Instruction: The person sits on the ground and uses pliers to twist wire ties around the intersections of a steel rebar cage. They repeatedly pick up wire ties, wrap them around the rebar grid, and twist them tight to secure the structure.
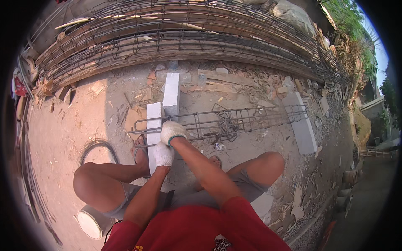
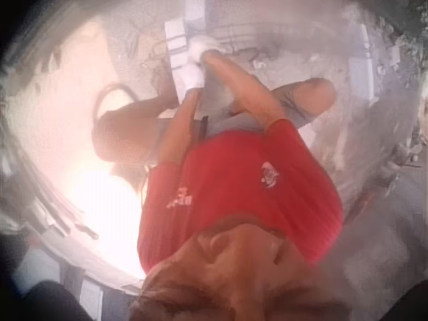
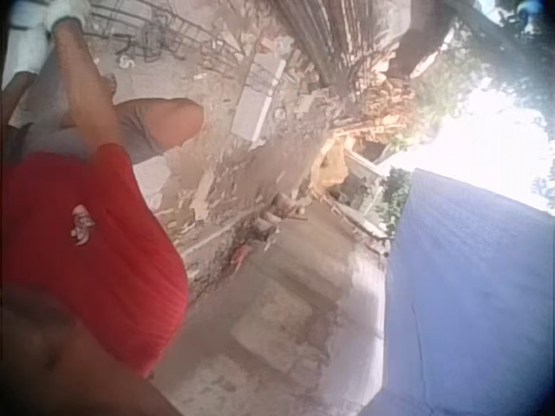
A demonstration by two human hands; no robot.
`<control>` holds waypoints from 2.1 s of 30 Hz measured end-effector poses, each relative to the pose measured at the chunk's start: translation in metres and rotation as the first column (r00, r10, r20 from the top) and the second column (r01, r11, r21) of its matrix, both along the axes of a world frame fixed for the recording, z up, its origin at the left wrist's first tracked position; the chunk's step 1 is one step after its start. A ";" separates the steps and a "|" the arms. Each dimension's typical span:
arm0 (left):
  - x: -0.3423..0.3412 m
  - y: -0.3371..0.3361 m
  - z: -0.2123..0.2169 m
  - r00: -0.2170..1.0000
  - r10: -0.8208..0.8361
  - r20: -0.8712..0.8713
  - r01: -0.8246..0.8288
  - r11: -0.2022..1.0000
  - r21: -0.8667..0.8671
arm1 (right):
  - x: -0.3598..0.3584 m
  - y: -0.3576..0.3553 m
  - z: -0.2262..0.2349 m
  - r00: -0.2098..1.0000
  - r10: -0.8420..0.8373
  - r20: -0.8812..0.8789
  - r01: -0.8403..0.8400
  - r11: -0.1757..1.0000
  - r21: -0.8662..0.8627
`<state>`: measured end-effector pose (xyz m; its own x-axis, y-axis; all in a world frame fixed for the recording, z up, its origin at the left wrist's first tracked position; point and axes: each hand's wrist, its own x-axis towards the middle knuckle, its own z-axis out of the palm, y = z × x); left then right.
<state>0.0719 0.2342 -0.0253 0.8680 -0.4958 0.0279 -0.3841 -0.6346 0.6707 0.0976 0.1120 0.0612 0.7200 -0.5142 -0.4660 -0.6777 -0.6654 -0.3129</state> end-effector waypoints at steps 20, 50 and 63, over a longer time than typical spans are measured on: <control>0.009 0.026 -0.152 0.963 0.001 -0.269 0.002 1.000 0.011 | -0.002 0.011 -0.042 0.975 -0.193 0.113 0.202 0.977 -0.070; 0.012 0.017 0.019 0.958 -0.282 -0.050 0.281 0.959 -0.026 | -0.108 0.039 -0.033 0.726 -0.673 0.138 0.537 0.681 0.498; 0.068 -0.005 0.046 0.618 -0.242 -0.748 0.425 0.903 0.059 | -0.113 0.065 -0.063 0.637 -0.744 0.202 0.461 0.578 0.673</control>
<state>0.1403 0.2291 0.0205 0.3443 -0.6678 -0.6599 -0.0632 -0.7178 0.6934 -0.0152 0.1773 -0.0022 0.5092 -0.6764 -0.5322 -0.5455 0.2246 -0.8074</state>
